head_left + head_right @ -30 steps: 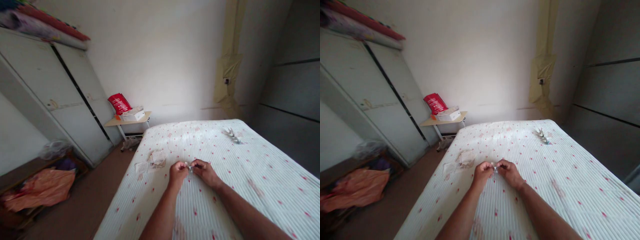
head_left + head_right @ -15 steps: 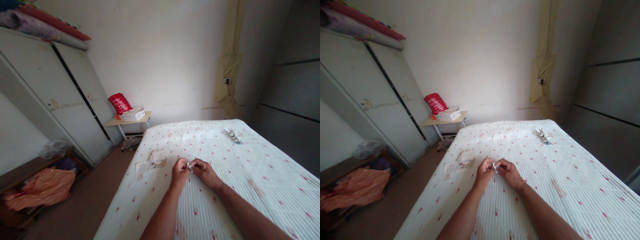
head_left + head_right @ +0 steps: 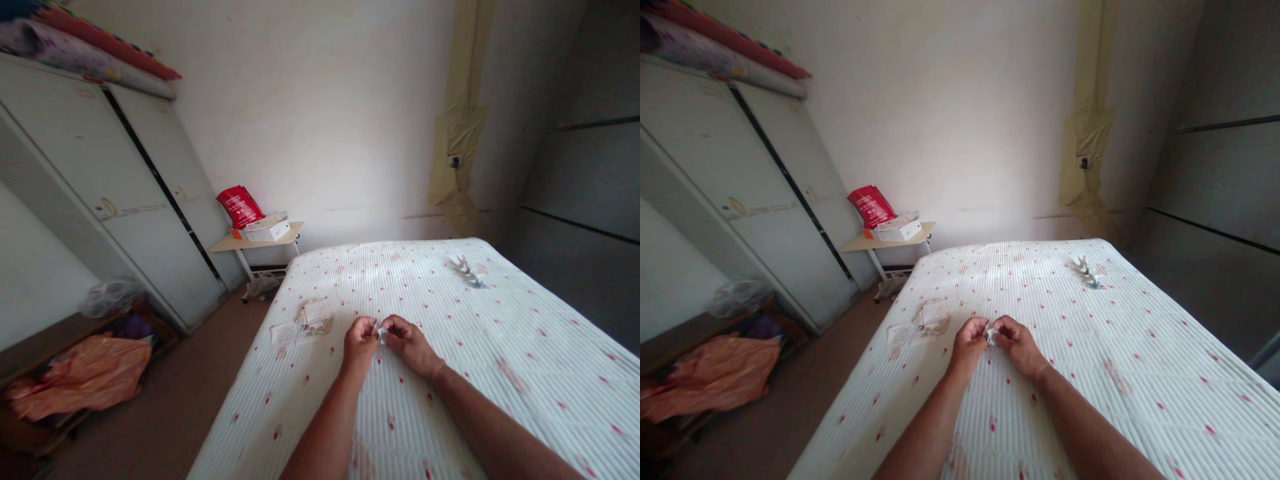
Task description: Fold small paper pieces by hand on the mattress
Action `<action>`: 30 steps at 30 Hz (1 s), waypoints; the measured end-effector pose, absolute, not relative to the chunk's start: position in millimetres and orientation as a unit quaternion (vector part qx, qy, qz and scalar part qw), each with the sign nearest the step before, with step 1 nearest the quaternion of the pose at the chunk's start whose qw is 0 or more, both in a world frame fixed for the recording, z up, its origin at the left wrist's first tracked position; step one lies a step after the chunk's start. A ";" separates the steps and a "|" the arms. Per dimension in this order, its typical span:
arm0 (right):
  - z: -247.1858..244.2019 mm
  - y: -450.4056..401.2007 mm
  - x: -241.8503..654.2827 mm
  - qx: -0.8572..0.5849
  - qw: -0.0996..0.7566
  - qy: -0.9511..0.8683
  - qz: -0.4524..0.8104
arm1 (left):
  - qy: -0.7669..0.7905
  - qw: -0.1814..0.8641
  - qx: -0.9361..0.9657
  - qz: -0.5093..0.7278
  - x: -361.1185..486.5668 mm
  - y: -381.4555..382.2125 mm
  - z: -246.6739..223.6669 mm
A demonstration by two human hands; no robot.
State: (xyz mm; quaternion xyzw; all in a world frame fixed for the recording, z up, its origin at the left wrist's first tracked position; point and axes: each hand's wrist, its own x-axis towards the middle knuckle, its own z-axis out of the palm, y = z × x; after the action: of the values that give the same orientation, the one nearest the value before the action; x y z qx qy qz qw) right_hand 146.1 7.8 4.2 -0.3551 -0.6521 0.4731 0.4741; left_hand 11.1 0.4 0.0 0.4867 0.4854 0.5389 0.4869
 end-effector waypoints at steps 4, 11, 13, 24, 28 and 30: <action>4.0 7.6 144.7 -0.353 0.484 -0.634 0.489 | 0.495 0.492 0.477 0.534 11.4 -1.9 4.6; 3.3 8.4 139.6 -0.366 0.508 -0.592 0.507 | 0.498 0.501 0.453 0.544 14.7 -2.8 5.2; 3.1 8.7 138.8 -0.368 0.509 -0.586 0.511 | 0.493 0.509 0.451 0.543 14.4 -2.4 4.9; -2.0 11.6 140.9 -0.353 0.521 -0.561 0.537 | 0.485 0.530 0.452 0.528 9.7 -2.8 9.2; -5.1 13.6 140.9 -0.364 0.530 -0.549 0.534 | 0.498 0.533 0.441 0.523 12.7 -2.0 8.1; -5.3 13.7 140.7 -0.374 0.534 -0.547 0.525 | 0.503 0.537 0.440 0.516 13.7 -1.4 7.6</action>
State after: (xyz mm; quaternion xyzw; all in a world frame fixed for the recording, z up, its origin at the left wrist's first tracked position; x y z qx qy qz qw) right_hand 140.7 13.7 -5.3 -0.3738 -0.5469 0.5250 0.5344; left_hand 13.7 -1.4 7.6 0.4397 0.5026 0.5160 0.5365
